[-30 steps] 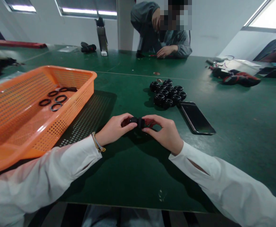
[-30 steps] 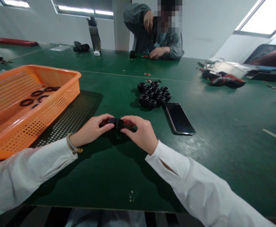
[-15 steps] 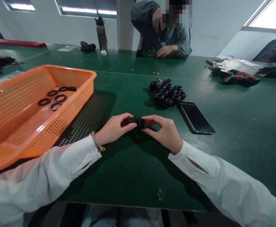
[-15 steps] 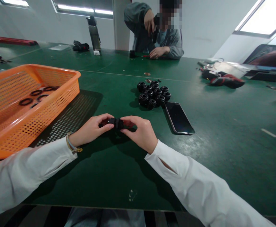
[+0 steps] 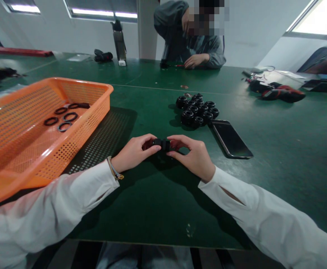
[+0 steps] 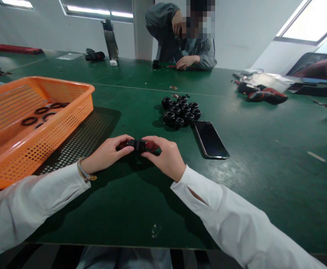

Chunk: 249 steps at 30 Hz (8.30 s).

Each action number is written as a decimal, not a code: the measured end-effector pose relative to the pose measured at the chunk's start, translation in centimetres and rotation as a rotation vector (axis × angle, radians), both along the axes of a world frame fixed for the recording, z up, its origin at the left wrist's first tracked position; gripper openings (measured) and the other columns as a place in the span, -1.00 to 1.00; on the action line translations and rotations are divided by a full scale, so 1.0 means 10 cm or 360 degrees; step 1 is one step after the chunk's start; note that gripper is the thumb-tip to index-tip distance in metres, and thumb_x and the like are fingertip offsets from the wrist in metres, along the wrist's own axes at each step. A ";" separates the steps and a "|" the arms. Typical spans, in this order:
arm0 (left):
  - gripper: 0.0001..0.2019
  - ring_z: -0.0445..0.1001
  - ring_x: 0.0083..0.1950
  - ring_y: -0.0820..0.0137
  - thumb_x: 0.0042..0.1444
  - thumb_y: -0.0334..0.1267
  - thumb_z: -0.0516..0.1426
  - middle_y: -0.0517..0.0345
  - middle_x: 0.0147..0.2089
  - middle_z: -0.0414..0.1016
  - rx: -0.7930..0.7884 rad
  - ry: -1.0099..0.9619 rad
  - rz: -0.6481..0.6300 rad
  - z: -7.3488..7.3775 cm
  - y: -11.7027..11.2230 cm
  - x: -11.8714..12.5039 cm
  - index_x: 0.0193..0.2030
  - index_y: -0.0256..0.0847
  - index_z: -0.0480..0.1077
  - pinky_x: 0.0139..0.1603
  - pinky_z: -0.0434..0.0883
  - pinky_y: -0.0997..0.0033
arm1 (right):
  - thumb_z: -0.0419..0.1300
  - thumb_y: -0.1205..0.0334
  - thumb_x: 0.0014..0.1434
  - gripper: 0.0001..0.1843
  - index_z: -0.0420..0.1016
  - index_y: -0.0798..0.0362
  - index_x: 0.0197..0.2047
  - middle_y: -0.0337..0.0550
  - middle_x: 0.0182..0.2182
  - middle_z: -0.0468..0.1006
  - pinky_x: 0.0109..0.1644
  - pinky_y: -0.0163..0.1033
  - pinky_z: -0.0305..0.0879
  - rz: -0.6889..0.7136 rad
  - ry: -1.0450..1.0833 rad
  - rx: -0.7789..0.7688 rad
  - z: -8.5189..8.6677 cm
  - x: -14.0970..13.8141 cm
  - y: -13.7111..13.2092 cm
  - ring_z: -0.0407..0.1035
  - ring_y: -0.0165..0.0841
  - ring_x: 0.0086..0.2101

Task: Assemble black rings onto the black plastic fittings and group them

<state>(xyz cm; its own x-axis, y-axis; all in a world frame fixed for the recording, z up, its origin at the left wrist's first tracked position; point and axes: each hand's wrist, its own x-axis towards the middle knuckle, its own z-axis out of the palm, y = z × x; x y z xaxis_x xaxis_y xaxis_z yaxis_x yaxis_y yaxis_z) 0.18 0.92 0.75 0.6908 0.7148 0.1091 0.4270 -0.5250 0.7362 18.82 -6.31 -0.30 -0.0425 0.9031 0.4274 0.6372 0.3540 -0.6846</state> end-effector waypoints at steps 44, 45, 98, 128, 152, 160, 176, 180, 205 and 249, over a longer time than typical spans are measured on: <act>-0.64 0.35 -0.36 0.37 0.06 -0.01 0.00 0.14 -0.37 0.43 -0.0018 -0.0021 -0.0007 0.00 -0.01 0.01 -0.22 -0.28 0.38 -0.37 0.24 0.44 | 0.31 0.31 -0.02 -0.70 0.52 0.06 -0.15 -0.17 -0.33 0.61 -0.21 -0.21 0.45 0.0026 -0.0027 0.0057 -0.01 0.01 -0.01 0.48 -0.36 -0.38; -0.64 0.36 -0.36 0.36 0.06 -0.01 0.00 0.15 -0.36 0.44 -0.0016 -0.0021 -0.0008 0.00 0.00 0.00 -0.22 -0.27 0.38 -0.37 0.24 0.43 | 0.31 0.30 -0.03 -0.69 0.52 0.06 -0.15 -0.17 -0.33 0.61 -0.22 -0.21 0.45 0.0034 -0.0024 0.0058 -0.01 0.01 -0.01 0.48 -0.36 -0.38; -0.66 0.38 -0.32 0.34 0.09 -0.01 0.00 0.16 -0.36 0.44 -0.0020 -0.0006 0.0000 0.01 0.00 0.00 -0.23 -0.26 0.37 -0.33 0.26 0.42 | 0.26 0.33 0.00 -0.69 0.52 -0.01 -0.13 -0.20 -0.34 0.61 -0.22 -0.20 0.45 0.0001 -0.0056 0.0001 0.00 0.00 -0.02 0.48 -0.36 -0.38; -0.63 0.37 -0.34 0.34 0.08 0.02 -0.01 0.15 -0.37 0.43 -0.0017 -0.0006 -0.0007 -0.01 0.01 0.00 -0.23 -0.26 0.36 -0.35 0.24 0.42 | 0.28 0.35 -0.01 -0.68 0.53 0.03 -0.12 -0.16 -0.34 0.61 -0.21 -0.18 0.43 0.0016 -0.0149 0.0051 0.03 0.00 -0.01 0.48 -0.31 -0.35; -0.63 0.37 -0.33 0.33 0.08 0.01 -0.02 0.14 -0.36 0.43 0.0000 0.0024 -0.0014 0.00 0.01 0.00 -0.23 -0.27 0.36 -0.34 0.23 0.42 | 0.27 0.33 0.01 -0.72 0.52 0.05 -0.14 -0.15 -0.31 0.62 -0.21 -0.22 0.45 0.0039 -0.0085 0.0100 0.00 0.01 -0.01 0.49 -0.36 -0.36; -0.66 0.36 -0.34 0.36 0.11 -0.02 -0.02 0.17 -0.38 0.42 0.0001 -0.0004 -0.0013 -0.01 0.01 0.01 -0.24 -0.26 0.37 -0.35 0.25 0.44 | 0.27 0.31 0.01 -0.72 0.53 0.03 -0.14 -0.16 -0.31 0.62 -0.21 -0.21 0.45 0.0025 -0.0084 0.0082 0.01 0.01 -0.02 0.49 -0.34 -0.36; -0.64 0.37 -0.31 0.34 0.09 0.01 -0.02 0.14 -0.35 0.42 -0.0032 -0.0004 -0.0015 -0.01 0.00 0.00 -0.25 -0.26 0.35 -0.31 0.25 0.41 | 0.26 0.26 0.03 -0.75 0.54 0.05 -0.16 -0.16 -0.35 0.63 -0.25 -0.24 0.44 0.0023 -0.0102 0.0043 0.02 0.00 -0.01 0.50 -0.35 -0.39; -0.64 0.37 -0.32 0.33 0.08 0.01 -0.02 0.14 -0.35 0.43 -0.0024 -0.0010 -0.0019 -0.01 0.01 0.00 -0.24 -0.27 0.36 -0.32 0.24 0.42 | 0.26 0.24 0.01 -0.71 0.53 0.04 -0.13 -0.16 -0.34 0.63 -0.24 -0.22 0.44 0.0050 -0.0130 0.0042 0.03 0.01 -0.03 0.49 -0.35 -0.39; -0.65 0.37 -0.32 0.34 0.10 0.00 -0.03 0.14 -0.36 0.43 -0.0004 0.0016 -0.0023 0.00 0.00 0.00 -0.24 -0.26 0.36 -0.33 0.24 0.41 | 0.27 0.34 -0.01 -0.74 0.49 0.05 -0.18 -0.20 -0.38 0.58 -0.25 -0.24 0.42 0.0053 -0.0082 0.0030 0.02 -0.01 -0.02 0.46 -0.38 -0.39; -0.66 0.39 -0.30 0.32 0.11 -0.02 -0.02 0.13 -0.34 0.45 0.0008 0.0039 -0.0010 0.01 0.00 0.00 -0.23 -0.26 0.36 -0.31 0.27 0.40 | 0.28 0.34 -0.02 -0.73 0.53 0.05 -0.17 -0.17 -0.34 0.62 -0.23 -0.21 0.45 0.0020 -0.0144 0.0038 0.02 0.00 -0.01 0.48 -0.35 -0.38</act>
<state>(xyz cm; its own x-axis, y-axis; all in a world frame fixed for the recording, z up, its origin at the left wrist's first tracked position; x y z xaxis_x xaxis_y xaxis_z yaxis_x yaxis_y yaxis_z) 0.20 0.95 0.83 0.6979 0.7098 0.0957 0.4416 -0.5316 0.7228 18.78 -6.44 -0.14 -0.0933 0.8917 0.4428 0.6916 0.3780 -0.6155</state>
